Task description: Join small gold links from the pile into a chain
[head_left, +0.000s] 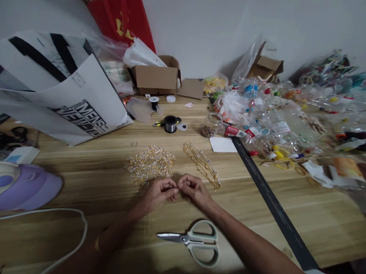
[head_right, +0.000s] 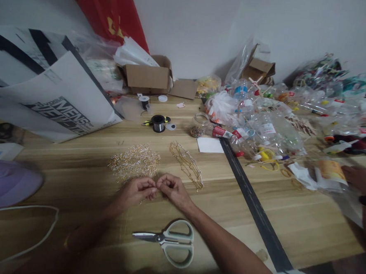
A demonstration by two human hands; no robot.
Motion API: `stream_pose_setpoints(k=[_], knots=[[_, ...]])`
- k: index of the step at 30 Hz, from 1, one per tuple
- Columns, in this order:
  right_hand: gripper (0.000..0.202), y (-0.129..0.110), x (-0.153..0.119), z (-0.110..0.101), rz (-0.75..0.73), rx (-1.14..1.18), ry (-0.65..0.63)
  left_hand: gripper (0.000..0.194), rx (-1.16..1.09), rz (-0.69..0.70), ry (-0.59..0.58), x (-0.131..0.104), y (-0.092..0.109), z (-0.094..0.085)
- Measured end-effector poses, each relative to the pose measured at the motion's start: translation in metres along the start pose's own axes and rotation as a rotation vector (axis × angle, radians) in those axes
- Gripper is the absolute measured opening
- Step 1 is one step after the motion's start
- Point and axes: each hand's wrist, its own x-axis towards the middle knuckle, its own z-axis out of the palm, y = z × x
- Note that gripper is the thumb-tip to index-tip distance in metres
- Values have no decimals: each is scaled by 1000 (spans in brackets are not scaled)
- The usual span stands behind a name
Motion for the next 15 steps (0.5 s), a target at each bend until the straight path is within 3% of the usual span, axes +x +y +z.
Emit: stream_pose_setpoints(k=[15], knots=[[34,-2,0,0,3,-5,-22,37,-8,-31,-24,2,3,-2]])
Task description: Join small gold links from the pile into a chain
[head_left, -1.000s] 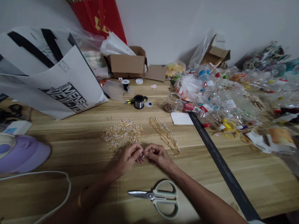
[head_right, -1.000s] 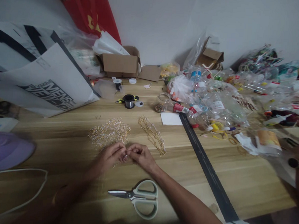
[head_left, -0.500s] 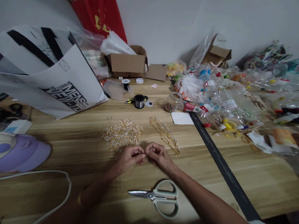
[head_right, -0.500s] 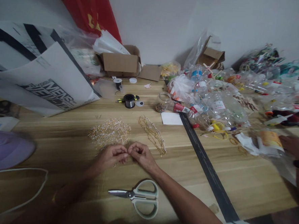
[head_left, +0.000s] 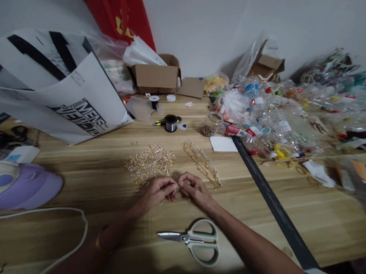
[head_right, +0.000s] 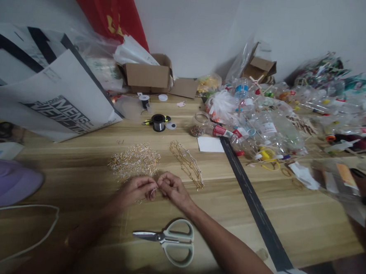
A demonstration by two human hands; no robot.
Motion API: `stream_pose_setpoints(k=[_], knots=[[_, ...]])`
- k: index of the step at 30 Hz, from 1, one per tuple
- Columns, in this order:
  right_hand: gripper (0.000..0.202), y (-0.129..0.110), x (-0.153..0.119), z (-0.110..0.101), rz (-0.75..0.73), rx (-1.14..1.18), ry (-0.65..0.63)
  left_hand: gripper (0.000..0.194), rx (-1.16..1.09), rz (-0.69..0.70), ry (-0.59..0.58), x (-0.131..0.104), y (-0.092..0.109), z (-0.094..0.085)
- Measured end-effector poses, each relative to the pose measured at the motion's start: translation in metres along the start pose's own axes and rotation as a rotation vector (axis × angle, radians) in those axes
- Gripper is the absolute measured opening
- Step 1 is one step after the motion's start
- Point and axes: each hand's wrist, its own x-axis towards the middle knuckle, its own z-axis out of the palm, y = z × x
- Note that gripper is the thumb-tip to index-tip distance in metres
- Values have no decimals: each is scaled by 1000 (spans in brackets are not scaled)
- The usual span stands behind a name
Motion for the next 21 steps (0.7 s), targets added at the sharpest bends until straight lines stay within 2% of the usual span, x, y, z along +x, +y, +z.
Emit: stream_pose_setpoints(k=[11,21], knots=[[37,-6,-3,3,-17,4,-53,35,-27,20,23,0,-2,2],[34,-4,-1,-3,-13,-56,-10,36,-133,-28,-4,-1,-3,-2]])
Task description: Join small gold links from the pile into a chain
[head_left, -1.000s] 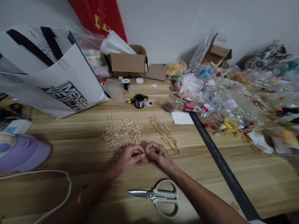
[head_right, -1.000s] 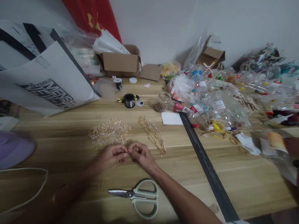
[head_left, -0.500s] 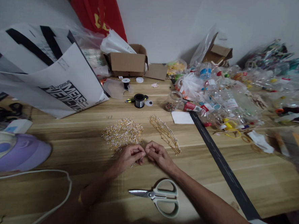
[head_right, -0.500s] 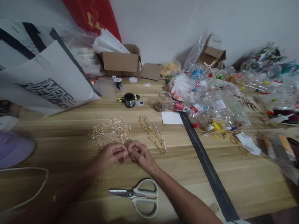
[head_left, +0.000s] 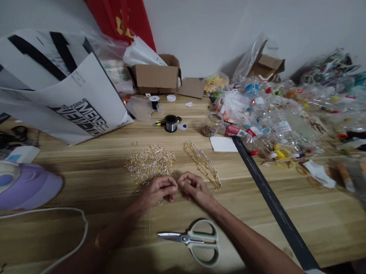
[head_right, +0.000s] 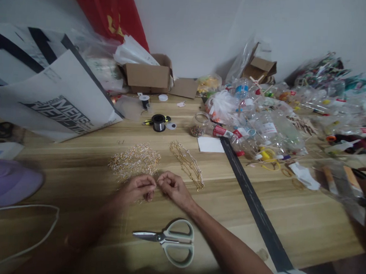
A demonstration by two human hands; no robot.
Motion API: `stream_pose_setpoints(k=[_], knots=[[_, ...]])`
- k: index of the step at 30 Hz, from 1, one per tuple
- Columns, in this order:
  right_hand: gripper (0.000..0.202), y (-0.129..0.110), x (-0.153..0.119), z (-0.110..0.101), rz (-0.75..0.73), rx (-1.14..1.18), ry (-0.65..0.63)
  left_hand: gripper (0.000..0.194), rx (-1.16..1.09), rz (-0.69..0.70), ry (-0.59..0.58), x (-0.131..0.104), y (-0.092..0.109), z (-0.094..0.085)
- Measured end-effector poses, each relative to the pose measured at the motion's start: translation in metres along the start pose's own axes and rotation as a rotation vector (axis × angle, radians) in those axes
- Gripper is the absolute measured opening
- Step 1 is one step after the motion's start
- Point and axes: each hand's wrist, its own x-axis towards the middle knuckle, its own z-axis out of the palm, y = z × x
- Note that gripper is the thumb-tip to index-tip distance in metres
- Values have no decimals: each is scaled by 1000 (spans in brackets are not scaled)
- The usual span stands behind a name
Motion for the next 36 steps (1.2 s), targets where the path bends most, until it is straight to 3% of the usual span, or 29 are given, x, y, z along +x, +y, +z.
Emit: stream_pose_setpoints(k=[6,13,26,36], knots=[[35,-3,1,-6,23,-73,-57,36,-29,-10,2,0,2,-5],[32,0,1,-6,-29,-188,-17,36,33,-23,-4,0,4,-6],[17,5,-3,-6,-398,-594,-20,17,401,148,139,-2,8,-2],[20,9,-5,-5,-452,-732,-37,12,771,220,145,-6,10,3]])
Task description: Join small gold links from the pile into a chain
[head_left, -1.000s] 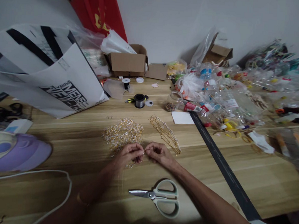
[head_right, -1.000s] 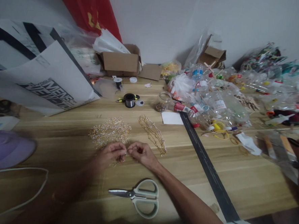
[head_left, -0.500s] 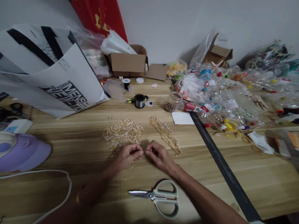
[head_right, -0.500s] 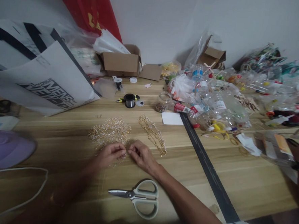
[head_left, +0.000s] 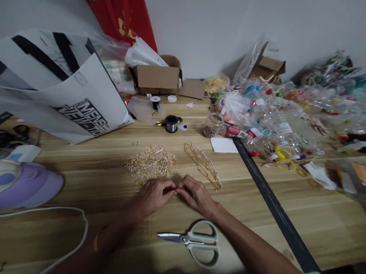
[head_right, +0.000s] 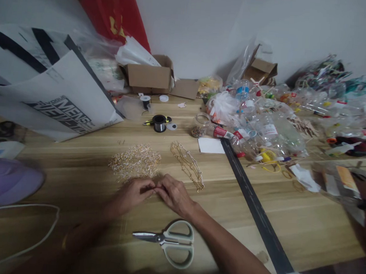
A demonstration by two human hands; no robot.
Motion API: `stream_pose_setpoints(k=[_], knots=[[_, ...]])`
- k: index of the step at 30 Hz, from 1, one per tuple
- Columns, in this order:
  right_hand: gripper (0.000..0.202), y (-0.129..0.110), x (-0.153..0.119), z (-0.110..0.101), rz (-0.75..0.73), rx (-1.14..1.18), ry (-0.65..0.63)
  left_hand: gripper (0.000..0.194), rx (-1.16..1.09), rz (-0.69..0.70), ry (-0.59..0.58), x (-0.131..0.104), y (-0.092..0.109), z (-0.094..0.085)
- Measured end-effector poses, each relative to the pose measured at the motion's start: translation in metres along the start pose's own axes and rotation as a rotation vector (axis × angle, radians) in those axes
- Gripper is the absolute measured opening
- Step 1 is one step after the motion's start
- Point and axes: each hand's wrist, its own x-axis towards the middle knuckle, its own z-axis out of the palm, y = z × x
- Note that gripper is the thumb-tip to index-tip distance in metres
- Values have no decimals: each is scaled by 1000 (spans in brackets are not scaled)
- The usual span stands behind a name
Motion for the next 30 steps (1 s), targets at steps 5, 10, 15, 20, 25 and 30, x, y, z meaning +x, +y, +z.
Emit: stream_pose_setpoints(k=[5,10,15,20,25,30], knots=[[19,0,-1,2,-7,-19,-4,15,110,79,9,-2,1,1],[20,-2,-1,3,-18,-16,14,16,187,115,16,-2,-2,6],[22,-3,-1,4,-31,-30,23,16,184,112,3,-3,0,6],[23,-4,0,3,-86,-14,38,20,155,78,-51,-2,3,2],[22,-3,-1,3,-98,-28,58,15,175,58,-59,-3,5,2],[23,-4,0,4,-108,-60,68,21,213,69,-22,-3,4,6]])
